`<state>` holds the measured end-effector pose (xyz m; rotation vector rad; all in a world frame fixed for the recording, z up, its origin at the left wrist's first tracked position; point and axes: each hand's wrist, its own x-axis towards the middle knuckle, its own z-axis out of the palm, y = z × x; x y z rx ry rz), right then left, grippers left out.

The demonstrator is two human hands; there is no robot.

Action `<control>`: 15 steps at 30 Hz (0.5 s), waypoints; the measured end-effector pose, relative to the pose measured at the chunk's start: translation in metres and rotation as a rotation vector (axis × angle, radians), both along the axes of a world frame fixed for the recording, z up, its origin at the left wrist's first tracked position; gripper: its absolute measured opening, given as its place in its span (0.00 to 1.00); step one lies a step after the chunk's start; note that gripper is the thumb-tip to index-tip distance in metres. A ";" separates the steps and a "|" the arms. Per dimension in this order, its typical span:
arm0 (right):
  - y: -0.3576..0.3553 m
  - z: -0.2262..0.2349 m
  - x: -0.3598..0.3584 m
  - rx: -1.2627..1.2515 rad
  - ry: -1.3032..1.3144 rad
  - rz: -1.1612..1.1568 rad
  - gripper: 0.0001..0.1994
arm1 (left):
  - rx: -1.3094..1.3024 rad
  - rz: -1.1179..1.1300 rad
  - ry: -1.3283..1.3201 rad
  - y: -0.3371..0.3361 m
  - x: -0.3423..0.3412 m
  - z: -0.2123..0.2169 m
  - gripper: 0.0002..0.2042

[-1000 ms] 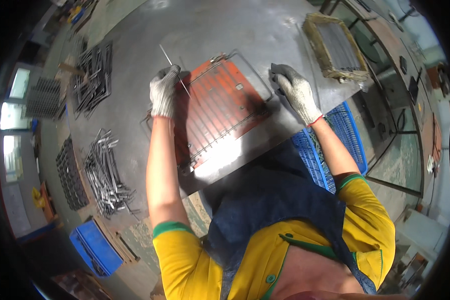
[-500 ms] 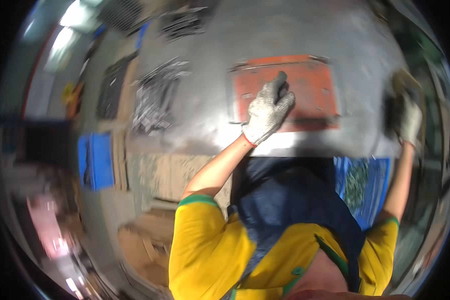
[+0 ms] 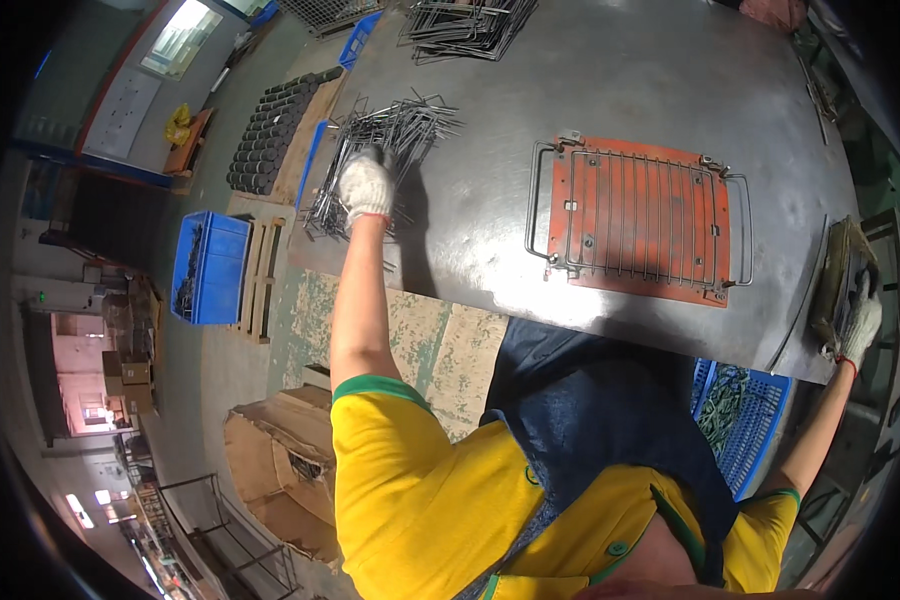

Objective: The person assembles metal grids by inserting metal rods into slots on an orange jig. They pick up rods from a pile on the table, place them into the jig, and then remove the completed grid to place it on a stack. The process is repeated continuously throughout the video.

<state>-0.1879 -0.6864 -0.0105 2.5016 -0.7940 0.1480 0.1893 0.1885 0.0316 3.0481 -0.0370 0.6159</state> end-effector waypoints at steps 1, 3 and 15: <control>0.023 0.010 0.011 0.107 -0.181 0.102 0.22 | 0.085 0.023 0.059 0.001 0.008 -0.010 0.14; 0.054 0.019 0.024 0.312 -0.543 0.299 0.23 | 0.213 0.064 0.150 -0.006 0.022 -0.018 0.10; 0.275 0.055 0.079 1.289 -0.756 -0.006 0.15 | -0.647 -0.161 0.013 -0.020 0.016 0.078 0.13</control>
